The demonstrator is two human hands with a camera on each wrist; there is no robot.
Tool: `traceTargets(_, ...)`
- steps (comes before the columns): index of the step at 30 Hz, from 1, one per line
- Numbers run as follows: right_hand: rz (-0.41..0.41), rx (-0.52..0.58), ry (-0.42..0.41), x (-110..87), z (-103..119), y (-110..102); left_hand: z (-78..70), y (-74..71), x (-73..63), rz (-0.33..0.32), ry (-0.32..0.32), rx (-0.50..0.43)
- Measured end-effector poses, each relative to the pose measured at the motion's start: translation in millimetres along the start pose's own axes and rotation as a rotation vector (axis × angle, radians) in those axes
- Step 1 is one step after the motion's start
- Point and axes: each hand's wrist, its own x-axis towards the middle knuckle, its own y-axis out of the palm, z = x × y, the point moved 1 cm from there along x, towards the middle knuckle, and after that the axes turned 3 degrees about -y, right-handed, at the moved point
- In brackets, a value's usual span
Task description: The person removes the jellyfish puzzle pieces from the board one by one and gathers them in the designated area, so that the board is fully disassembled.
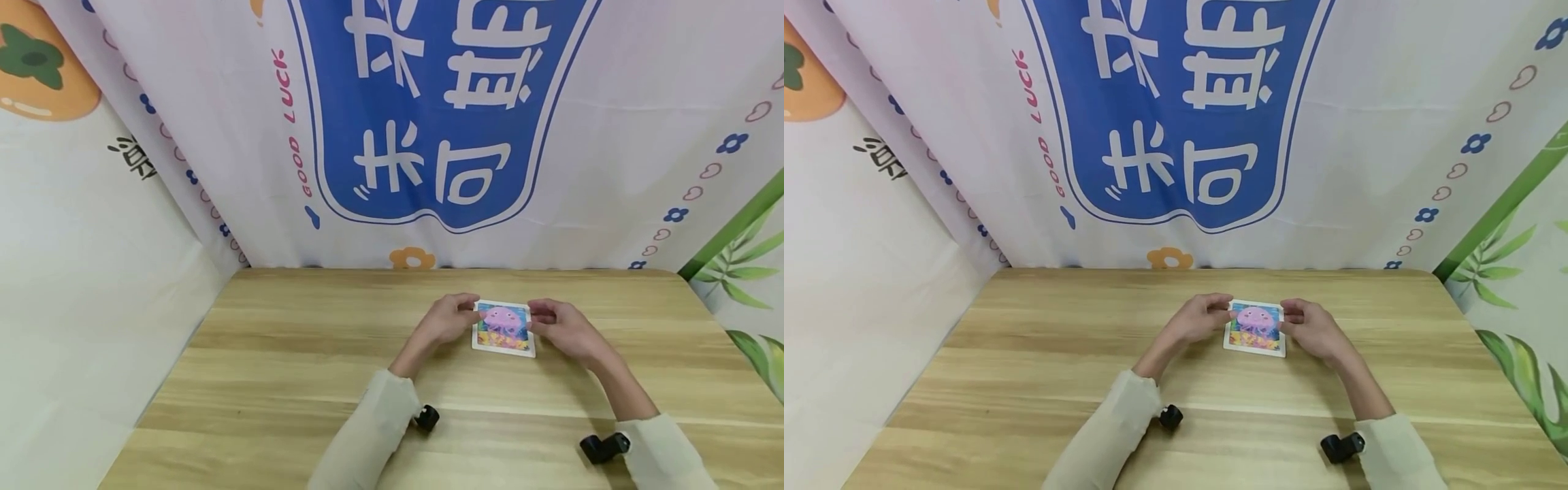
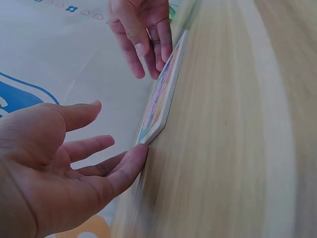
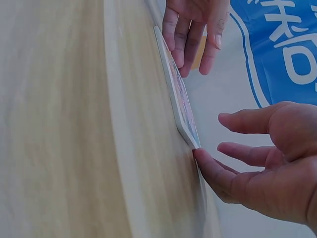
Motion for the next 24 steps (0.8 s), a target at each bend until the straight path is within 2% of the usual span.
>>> traceTargets(5, 0.027, 0.016, 0.005, -0.7, 7, 5, 6.2, -9.5, -7.8, 0.033, 0.011, 0.005)
traceTargets(13, 0.081, 0.061, 0.008, -3.7, 17, 19, 18.2, -23.0, -29.2, 0.074, -0.003, -0.025)
traceTargets(24, 0.117, 0.091, 0.000, -4.6, 29, 42, 31.2, -39.3, -53.6, 0.060, 0.036, 0.083)
